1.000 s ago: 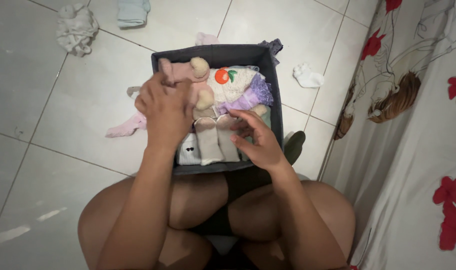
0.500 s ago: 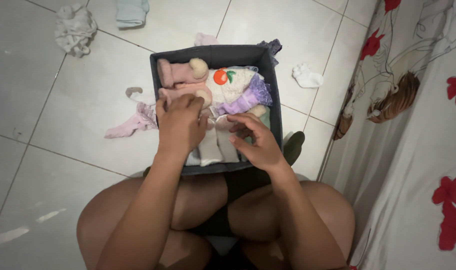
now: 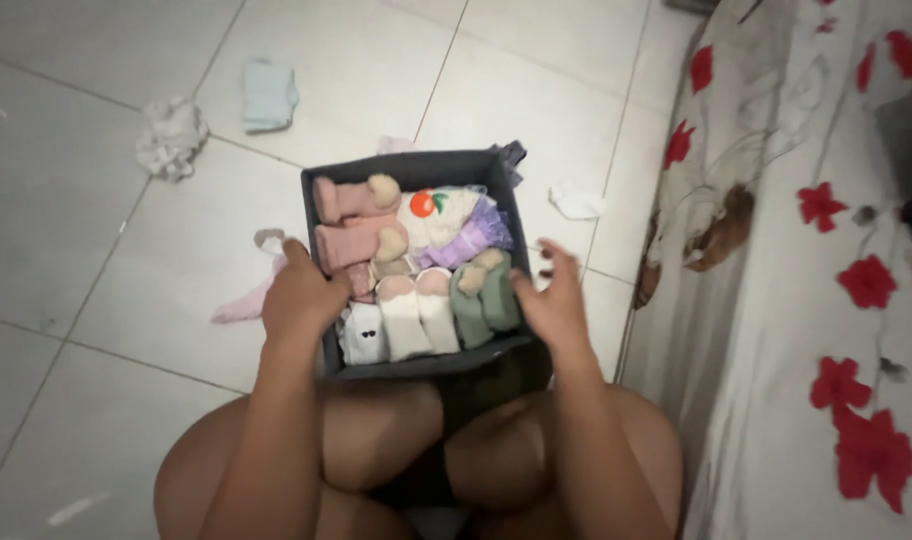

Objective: Organize small clothing items like socks and underwear into a storage bin on the floor

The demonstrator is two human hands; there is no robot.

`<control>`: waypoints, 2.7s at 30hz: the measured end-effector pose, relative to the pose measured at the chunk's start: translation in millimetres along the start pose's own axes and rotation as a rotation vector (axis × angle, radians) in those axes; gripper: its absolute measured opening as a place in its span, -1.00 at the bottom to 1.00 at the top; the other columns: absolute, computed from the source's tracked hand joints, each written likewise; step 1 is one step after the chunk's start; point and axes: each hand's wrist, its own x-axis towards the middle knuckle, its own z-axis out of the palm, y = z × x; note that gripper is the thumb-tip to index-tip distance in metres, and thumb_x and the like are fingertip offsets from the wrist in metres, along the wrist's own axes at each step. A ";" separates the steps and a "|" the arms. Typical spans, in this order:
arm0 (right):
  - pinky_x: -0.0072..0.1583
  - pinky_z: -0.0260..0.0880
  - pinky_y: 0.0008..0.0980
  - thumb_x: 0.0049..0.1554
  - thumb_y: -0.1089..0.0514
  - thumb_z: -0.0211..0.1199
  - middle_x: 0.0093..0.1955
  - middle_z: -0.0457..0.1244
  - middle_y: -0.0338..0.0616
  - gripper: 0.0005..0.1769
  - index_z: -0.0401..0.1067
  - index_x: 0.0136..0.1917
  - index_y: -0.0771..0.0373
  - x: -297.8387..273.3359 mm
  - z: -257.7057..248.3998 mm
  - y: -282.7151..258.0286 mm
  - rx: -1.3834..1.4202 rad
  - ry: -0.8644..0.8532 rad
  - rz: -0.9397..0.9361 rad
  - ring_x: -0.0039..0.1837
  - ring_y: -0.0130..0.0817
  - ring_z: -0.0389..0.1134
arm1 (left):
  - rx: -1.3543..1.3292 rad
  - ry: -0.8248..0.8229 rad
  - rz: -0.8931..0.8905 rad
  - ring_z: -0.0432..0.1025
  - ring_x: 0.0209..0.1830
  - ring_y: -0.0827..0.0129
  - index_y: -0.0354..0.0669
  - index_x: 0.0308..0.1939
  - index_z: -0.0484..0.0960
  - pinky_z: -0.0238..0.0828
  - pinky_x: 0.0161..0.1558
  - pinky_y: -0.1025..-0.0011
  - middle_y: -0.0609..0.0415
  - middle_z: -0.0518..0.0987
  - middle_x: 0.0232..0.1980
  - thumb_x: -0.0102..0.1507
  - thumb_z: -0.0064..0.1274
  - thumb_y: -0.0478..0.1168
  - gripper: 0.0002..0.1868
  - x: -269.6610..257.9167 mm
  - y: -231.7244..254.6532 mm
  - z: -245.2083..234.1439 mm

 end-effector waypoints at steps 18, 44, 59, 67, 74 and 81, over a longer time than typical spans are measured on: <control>0.21 0.37 -0.20 -0.20 0.32 0.37 -0.03 0.48 -0.13 -0.54 0.68 0.00 0.03 -101.5 -98.9 -43.7 0.151 0.054 -0.102 0.17 -0.09 0.46 | -0.262 0.165 0.359 0.46 0.16 -0.38 -0.20 0.01 0.53 0.36 0.17 -0.19 -0.44 0.62 -0.04 0.18 -0.11 -0.18 -0.65 -167.7 -2.7 -114.2; -0.01 0.39 -0.24 -0.34 0.59 0.32 -0.10 0.38 0.04 -0.49 0.64 -0.08 0.36 -204.9 -120.5 -200.4 0.362 -0.191 -0.684 -0.02 -0.19 0.36 | -0.435 0.421 0.219 0.52 0.08 -0.15 -0.10 -0.17 0.63 0.43 0.08 -0.03 -0.20 0.66 -0.17 0.07 -0.03 -0.11 -0.69 -371.3 -109.3 -243.7; 0.14 0.27 -0.47 -0.05 0.48 0.32 0.13 0.33 -0.08 -0.50 0.49 0.20 0.43 -128.4 -123.4 -236.8 0.371 -0.461 -0.797 0.15 -0.35 0.31 | -0.397 0.724 0.112 0.40 -0.24 -0.20 -0.20 -0.32 0.35 0.19 -0.24 -0.04 -0.20 0.55 -0.30 0.11 -0.14 -0.14 -0.80 -369.8 -70.7 -214.5; 0.19 0.38 -0.35 -0.10 0.46 0.32 0.11 0.40 -0.05 -0.51 0.57 0.15 0.36 -12.9 -99.5 -97.9 0.252 -0.510 -0.637 0.13 -0.22 0.39 | -0.407 0.567 0.000 0.45 -0.14 -0.41 -0.18 -0.14 0.39 0.27 -0.17 -0.18 -0.36 0.60 -0.19 0.17 -0.12 -0.09 -0.72 -268.9 -35.4 -54.0; 0.27 0.29 -0.43 -0.09 0.39 0.35 0.18 0.41 -0.15 -0.47 0.58 0.20 0.31 78.0 -101.9 87.6 0.112 -0.536 -0.572 0.22 -0.35 0.38 | -0.389 0.340 0.026 0.51 0.00 -0.26 -0.14 0.08 0.36 0.37 -0.06 -0.06 -0.28 0.61 0.00 0.27 -0.11 0.17 -0.48 -194.3 -12.0 129.3; 0.30 0.24 -0.53 -0.14 0.44 0.24 0.13 0.44 -0.19 -0.37 0.61 0.22 0.23 105.8 -104.1 115.3 -0.006 -0.601 -0.367 0.22 -0.38 0.42 | -0.396 0.125 0.016 0.53 0.07 -0.11 -0.13 0.08 0.34 0.38 -0.02 0.08 -0.24 0.61 0.06 0.27 -0.08 0.05 -0.57 -168.9 7.1 175.0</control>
